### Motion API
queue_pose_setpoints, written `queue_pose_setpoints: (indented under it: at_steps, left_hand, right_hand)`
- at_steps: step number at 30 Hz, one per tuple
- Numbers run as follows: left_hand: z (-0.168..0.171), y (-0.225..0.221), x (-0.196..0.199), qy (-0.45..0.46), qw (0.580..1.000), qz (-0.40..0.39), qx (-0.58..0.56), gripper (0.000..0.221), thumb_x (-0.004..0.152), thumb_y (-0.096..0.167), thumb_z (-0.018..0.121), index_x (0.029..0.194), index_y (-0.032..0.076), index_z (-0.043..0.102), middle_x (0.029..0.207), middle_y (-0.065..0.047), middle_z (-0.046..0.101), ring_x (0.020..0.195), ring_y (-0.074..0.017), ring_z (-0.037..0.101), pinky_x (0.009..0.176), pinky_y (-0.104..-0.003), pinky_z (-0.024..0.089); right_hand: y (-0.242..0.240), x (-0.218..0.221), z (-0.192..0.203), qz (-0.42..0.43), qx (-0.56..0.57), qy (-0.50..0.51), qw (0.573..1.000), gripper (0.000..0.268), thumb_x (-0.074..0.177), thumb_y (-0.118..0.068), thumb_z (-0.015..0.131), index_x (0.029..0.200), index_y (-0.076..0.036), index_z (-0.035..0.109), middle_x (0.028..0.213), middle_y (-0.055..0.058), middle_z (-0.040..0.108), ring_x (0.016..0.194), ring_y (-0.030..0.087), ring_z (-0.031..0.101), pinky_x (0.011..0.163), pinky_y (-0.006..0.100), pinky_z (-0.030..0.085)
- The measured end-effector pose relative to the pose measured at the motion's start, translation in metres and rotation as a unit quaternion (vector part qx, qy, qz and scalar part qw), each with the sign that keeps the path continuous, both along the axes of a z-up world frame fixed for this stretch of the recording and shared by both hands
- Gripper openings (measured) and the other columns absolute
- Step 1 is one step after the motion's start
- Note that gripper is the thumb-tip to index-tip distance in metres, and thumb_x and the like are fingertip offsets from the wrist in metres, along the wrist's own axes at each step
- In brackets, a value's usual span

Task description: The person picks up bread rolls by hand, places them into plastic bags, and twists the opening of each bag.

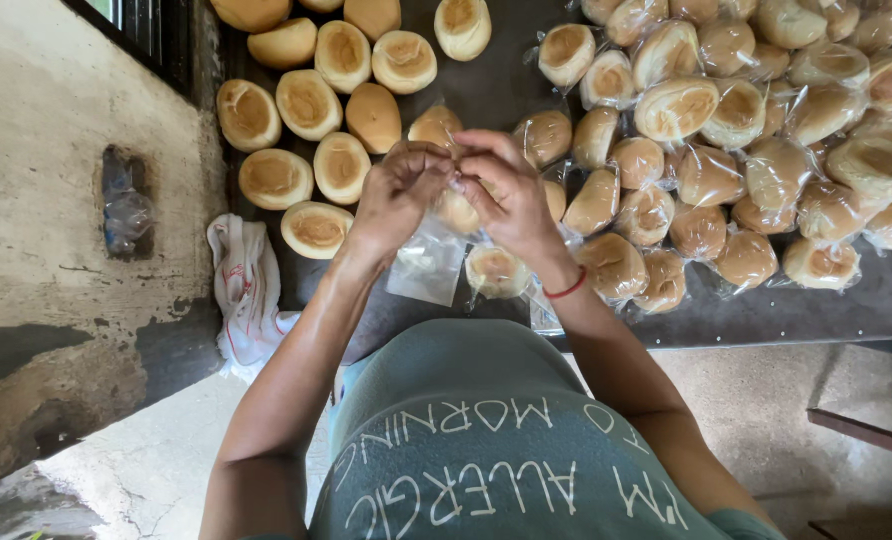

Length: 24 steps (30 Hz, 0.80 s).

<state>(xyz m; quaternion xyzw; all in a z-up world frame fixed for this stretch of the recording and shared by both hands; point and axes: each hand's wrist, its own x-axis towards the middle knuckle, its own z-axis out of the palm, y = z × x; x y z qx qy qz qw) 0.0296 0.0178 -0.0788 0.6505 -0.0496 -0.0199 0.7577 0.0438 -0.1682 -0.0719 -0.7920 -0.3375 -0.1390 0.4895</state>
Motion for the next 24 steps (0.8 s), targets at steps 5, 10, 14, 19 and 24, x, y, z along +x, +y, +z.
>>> queue_pose_setpoints:
  at_steps: [5,10,14,19,24]
  left_hand:
    - [-0.031,-0.003,-0.007,0.003,0.999,0.038,-0.026,0.006,0.1,0.002,0.07,0.102,-0.003,0.073,0.099,-0.005,0.072,0.088,-0.0083,0.065,0.08,-0.024,0.054]
    - [-0.033,0.02,0.001,-0.054,0.993,0.102,0.036,0.005,0.103,0.001,0.073,0.1,-0.004,0.074,0.097,-0.009,0.073,0.082,-0.0114,0.066,0.073,-0.024,0.055]
    - [0.003,0.027,-0.004,0.073,0.993,0.048,-0.079,0.032,0.089,-0.001,0.073,0.118,0.004,0.061,0.098,-0.005,0.073,0.087,-0.0086,0.067,0.075,-0.022,0.056]
    - [0.01,0.012,-0.005,-0.015,0.996,0.039,-0.081,0.031,0.093,0.003,0.066,0.123,0.004,0.065,0.112,-0.002,0.075,0.102,-0.0089,0.073,0.091,-0.022,0.061]
    - [-0.008,0.013,-0.005,0.002,0.991,0.131,0.011,0.022,0.09,0.002,0.081,0.109,-0.001,0.072,0.098,-0.006,0.076,0.081,-0.0078,0.066,0.073,-0.022,0.055]
  right_hand:
    - [0.009,-0.015,0.008,-0.073,-0.035,-0.072,0.994,0.02,0.093,0.0,0.074,0.111,0.0,0.066,0.124,0.016,0.063,0.103,0.027,0.067,0.09,0.04,0.055]
    - [0.002,-0.023,-0.011,-0.101,0.002,0.004,0.995,0.007,0.102,0.001,0.067,0.107,-0.003,0.065,0.11,0.011,0.068,0.097,0.025,0.07,0.082,0.035,0.058]
    - [-0.004,-0.008,-0.023,-0.131,-0.024,0.111,0.985,0.011,0.102,-0.006,0.068,0.111,0.0,0.065,0.108,0.012,0.066,0.092,0.024,0.07,0.077,0.03,0.058]
    - [0.004,0.003,-0.032,-0.028,0.035,0.122,0.991,0.021,0.1,-0.01,0.07,0.118,0.001,0.065,0.123,0.012,0.062,0.102,0.021,0.067,0.085,0.029,0.058]
    - [0.008,0.002,-0.046,0.038,0.285,0.345,0.893,0.016,0.105,-0.012,0.071,0.113,0.002,0.068,0.11,0.006,0.067,0.09,0.01,0.06,0.078,0.026,0.052]
